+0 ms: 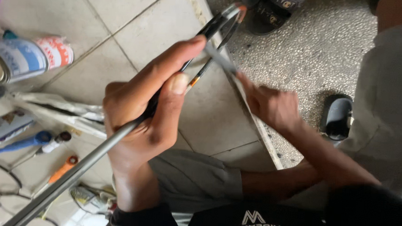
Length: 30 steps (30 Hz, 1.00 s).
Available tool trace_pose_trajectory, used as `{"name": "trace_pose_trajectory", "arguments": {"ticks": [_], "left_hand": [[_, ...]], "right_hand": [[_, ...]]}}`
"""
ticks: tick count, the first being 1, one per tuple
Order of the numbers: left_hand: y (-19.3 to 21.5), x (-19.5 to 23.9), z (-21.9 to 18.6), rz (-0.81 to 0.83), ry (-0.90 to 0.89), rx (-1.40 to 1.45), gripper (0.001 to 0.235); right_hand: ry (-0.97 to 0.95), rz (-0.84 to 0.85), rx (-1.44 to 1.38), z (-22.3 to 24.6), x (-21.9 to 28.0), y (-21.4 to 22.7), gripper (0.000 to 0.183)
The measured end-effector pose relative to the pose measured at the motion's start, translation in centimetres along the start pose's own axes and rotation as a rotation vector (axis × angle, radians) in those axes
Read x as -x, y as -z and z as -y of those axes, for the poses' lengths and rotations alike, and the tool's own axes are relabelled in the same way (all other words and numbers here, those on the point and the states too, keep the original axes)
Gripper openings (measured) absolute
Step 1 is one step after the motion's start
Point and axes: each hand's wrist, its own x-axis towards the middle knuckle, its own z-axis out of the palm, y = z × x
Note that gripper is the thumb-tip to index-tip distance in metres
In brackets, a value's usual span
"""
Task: The person sits on the floor and uses a small metal file to scrape and smooth the surface of a badminton racket frame. They rotate the racket to work on different sections of the frame, focusing on removing material or smoothing edges.
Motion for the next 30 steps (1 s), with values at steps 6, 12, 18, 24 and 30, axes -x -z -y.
{"name": "trace_pose_trajectory", "arguments": {"ticks": [6, 12, 18, 24, 30], "left_hand": [[-0.1, 0.0, -0.2, -0.020, 0.059, 0.008, 0.032], [-0.1, 0.6, 2.6, 0.008, -0.061, 0.094, 0.031], [-0.2, 0.0, -0.5, 0.038, -0.009, -0.012, 0.031], [-0.6, 0.4, -0.4, 0.038, 0.013, 0.017, 0.031], [-0.6, 0.3, -0.9, 0.054, 0.004, -0.033, 0.031]], "right_hand": [[0.061, -0.143, 0.036, -1.0, -4.3, 0.0, 0.057], [-0.037, -0.111, -0.025, -0.2, 1.8, 0.3, 0.052], [-0.035, -0.002, -0.110, 0.2, -4.5, 1.7, 0.054], [-0.061, 0.091, -0.012, -0.3, -1.3, 2.7, 0.053], [-0.087, 0.114, -0.142, 1.6, -1.2, 3.9, 0.053]]}}
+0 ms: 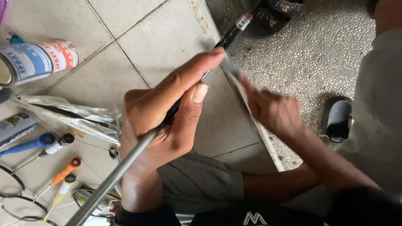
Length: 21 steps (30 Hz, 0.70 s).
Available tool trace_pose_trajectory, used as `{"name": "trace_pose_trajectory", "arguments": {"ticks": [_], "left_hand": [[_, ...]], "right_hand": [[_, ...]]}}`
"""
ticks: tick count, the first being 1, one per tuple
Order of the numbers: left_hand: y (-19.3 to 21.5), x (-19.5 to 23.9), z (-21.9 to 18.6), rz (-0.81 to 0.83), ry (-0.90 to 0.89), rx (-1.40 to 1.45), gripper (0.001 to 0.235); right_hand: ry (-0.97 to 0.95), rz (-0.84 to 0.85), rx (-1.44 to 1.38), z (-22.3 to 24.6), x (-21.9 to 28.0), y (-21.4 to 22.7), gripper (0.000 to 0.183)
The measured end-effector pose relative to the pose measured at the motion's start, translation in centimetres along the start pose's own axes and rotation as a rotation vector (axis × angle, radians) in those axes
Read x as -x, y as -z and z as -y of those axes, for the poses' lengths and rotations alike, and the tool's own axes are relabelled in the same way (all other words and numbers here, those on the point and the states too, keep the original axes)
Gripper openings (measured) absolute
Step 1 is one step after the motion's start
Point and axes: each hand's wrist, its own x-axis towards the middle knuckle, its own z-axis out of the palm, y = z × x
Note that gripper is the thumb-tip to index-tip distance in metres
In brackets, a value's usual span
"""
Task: The person sits on the floor and uses a small metal file to scrape and smooth the surface of a badminton racket frame. They rotate the racket to work on different sections of the frame, focusing on removing material or smoothing edges.
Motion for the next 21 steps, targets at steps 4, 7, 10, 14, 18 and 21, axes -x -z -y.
{"name": "trace_pose_trajectory", "arguments": {"ticks": [4, 7, 10, 14, 18, 21], "left_hand": [[-0.3, 0.4, 0.4, -0.015, -0.033, 0.017, 0.031], [-0.6, 0.7, 0.2, -0.001, -0.012, -0.008, 0.030], [-0.8, 1.4, 1.2, 0.014, -0.061, -0.023, 0.030], [-1.6, 2.5, 3.2, -0.010, -0.116, 0.060, 0.029], [-1.0, 2.6, 1.0, 0.052, -0.086, -0.017, 0.031], [-1.2, 3.2, 1.6, 0.040, -0.057, 0.062, 0.030]], "right_hand": [[0.045, -0.150, 0.049, -0.7, 0.5, -2.3, 0.052], [0.012, -0.183, 0.171, 0.0, -2.6, -1.2, 0.052], [-0.001, -0.119, 0.057, 1.1, -0.2, -1.3, 0.047], [-0.020, -0.040, 0.011, 1.3, 0.3, -0.6, 0.050], [0.020, -0.243, 0.044, 1.7, -3.9, -1.6, 0.029], [0.008, -0.079, -0.046, 1.4, 1.9, -3.5, 0.054]]}}
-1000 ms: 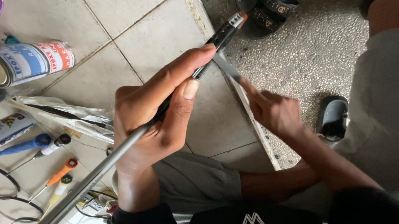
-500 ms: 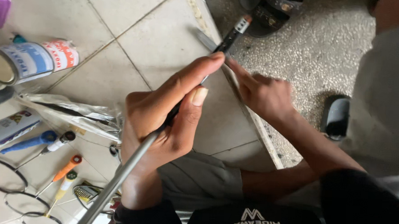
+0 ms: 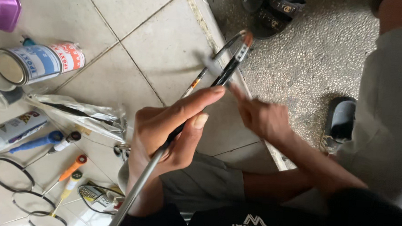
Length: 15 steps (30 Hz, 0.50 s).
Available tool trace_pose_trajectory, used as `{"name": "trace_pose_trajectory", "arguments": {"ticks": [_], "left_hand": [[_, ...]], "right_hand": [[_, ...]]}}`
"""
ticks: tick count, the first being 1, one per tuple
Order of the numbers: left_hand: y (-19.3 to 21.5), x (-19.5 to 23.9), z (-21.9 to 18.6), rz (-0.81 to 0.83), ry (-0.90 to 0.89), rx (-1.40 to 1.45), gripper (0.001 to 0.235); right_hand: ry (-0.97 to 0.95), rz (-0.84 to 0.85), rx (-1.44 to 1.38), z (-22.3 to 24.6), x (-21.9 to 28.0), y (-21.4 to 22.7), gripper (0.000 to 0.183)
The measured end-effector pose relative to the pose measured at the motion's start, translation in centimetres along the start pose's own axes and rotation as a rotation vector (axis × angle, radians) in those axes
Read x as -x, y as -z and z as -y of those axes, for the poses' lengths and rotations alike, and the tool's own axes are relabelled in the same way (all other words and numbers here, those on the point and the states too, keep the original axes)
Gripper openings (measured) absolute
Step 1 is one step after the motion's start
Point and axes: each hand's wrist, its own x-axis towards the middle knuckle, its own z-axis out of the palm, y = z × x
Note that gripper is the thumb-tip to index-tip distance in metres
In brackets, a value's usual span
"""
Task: The person sits on the floor and uses a small metal file to scrape and smooth the surface of a badminton racket frame. They rotate the racket to work on different sections of the frame, focusing on removing material or smoothing edges.
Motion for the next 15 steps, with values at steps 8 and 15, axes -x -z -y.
{"name": "trace_pose_trajectory", "arguments": {"ticks": [8, 15], "left_hand": [[-0.7, 2.1, 0.3, 0.120, 0.016, 0.180, 0.034], [-2.7, 4.3, 1.5, 0.320, -0.098, 0.281, 0.074]], "right_hand": [[-0.028, -0.004, 0.070, 0.2, -3.7, 0.1, 0.055], [-0.173, 0.322, 0.216, -0.5, -2.8, 0.2, 0.070]]}}
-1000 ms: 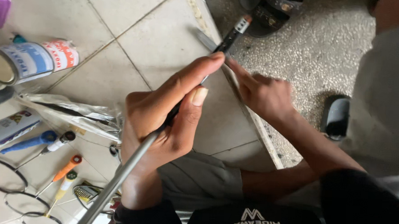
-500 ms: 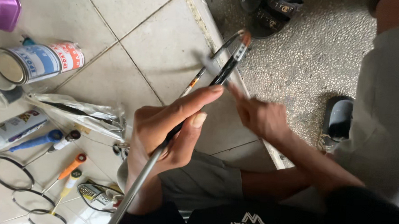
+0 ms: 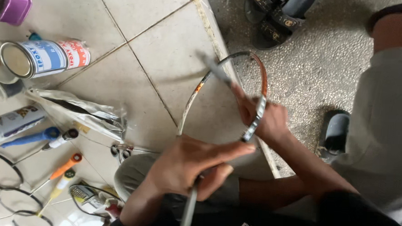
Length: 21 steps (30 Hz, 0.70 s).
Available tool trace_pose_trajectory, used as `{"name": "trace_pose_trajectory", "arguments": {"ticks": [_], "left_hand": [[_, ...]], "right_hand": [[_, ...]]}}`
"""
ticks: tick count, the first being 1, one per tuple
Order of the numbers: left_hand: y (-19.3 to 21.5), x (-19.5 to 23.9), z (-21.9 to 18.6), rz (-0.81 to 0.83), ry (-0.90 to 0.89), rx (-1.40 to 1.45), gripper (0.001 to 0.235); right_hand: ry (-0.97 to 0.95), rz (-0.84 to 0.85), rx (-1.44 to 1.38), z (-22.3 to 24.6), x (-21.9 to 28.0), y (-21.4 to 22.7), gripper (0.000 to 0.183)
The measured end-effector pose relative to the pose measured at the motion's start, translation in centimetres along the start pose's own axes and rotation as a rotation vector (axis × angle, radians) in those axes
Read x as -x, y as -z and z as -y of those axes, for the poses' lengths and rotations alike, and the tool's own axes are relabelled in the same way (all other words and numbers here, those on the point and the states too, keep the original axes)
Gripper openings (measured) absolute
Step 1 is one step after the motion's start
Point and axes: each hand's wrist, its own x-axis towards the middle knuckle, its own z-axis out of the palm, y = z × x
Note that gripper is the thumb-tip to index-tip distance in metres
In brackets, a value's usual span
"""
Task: The person sits on the floor and uses a small metal file to scrape and smooth the surface of a badminton racket frame. They rotate the racket to work on different sections of the frame, focusing on removing material or smoothing edges.
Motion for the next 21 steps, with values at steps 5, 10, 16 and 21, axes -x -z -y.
{"name": "trace_pose_trajectory", "arguments": {"ticks": [5, 10, 16, 21], "left_hand": [[-0.6, -0.6, -0.1, -0.013, -0.017, -0.251, 0.049], [-0.5, -1.0, 0.3, 0.014, -0.007, -0.258, 0.049], [-0.3, -1.1, 0.3, -0.020, -0.025, -0.303, 0.051], [-1.4, -0.9, -0.2, 0.042, -0.003, -0.326, 0.062]], "right_hand": [[0.118, -0.388, -0.135, 0.4, 0.9, -1.4, 0.062], [0.111, -0.333, -0.170, -1.0, 2.4, -1.5, 0.059], [0.264, -0.425, -0.209, -2.5, 4.0, -0.8, 0.045], [0.209, -0.510, -0.078, -4.4, 5.2, 0.6, 0.049]]}}
